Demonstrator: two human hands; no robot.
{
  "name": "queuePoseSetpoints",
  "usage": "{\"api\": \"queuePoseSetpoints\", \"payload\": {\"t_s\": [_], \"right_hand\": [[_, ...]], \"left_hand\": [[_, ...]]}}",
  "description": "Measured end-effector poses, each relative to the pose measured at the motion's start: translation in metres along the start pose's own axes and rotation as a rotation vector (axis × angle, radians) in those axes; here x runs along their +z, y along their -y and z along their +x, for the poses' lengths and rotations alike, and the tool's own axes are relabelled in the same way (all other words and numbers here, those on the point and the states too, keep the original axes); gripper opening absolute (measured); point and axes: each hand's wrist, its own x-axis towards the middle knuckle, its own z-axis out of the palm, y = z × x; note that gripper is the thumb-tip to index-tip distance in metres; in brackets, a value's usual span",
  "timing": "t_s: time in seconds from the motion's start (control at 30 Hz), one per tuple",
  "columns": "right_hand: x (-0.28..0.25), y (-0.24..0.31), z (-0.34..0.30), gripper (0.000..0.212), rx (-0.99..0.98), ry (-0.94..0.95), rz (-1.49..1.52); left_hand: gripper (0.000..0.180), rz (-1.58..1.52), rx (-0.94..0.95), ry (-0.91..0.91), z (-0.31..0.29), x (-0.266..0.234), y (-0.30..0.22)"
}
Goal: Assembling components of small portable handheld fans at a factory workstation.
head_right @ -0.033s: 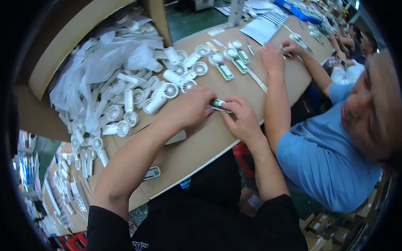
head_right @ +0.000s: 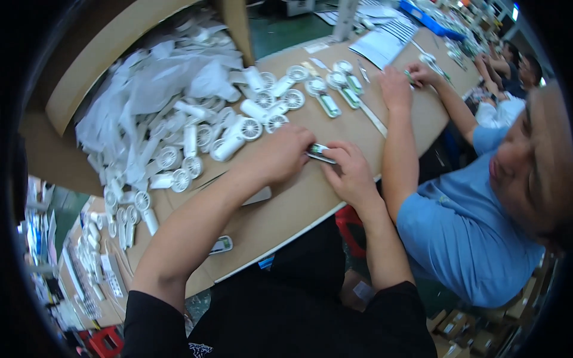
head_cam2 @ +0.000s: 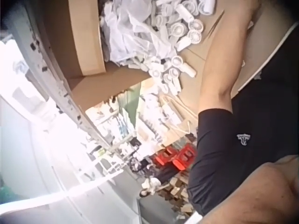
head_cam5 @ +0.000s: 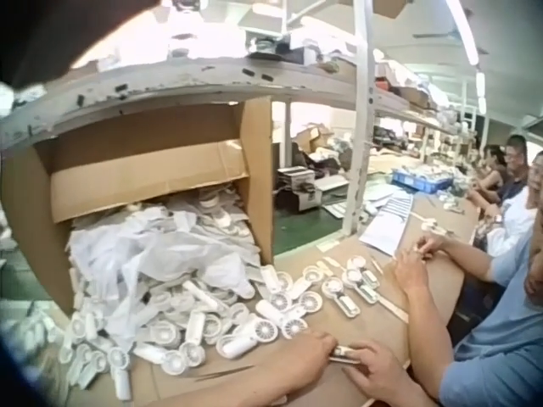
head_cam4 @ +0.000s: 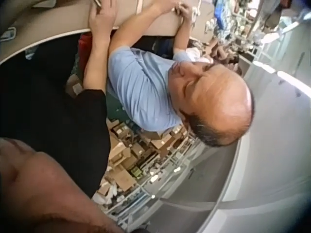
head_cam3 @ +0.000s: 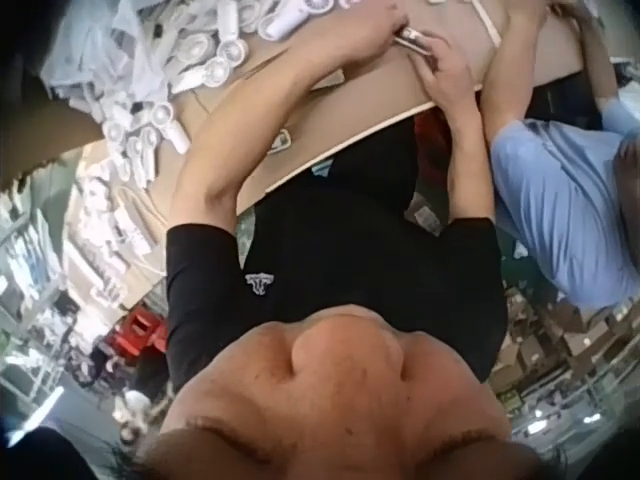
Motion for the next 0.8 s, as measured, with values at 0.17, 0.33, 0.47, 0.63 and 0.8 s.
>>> {"api": "queuePoseSetpoints", "payload": {"t_s": [0.17,0.33,0.47,0.63,0.8], "right_hand": [[0.013,0.015,-0.003,0.03,-0.045,0.014,-0.036],[0.032,0.091,0.016,0.031,-0.299,0.043,0.006],[0.083,0.141,0.032,0.035,-0.441,0.182,0.103],[0.135,0.167,0.036,0.03,-0.532,0.368,0.094],[0.158,0.17,0.033,0.031,-0.52,0.514,-0.035]], "left_hand": [[0.011,0.057,0.058,-0.029,-0.02,-0.016,-0.012],[0.022,0.095,0.019,-0.164,-0.115,-0.105,-0.022],[0.032,0.125,-0.175,-0.144,-0.194,-0.144,-0.02],[0.034,0.076,-0.502,-0.176,-0.268,-0.141,-0.018],[0.036,0.198,-0.385,-0.531,-0.312,-0.113,-0.032]]}}
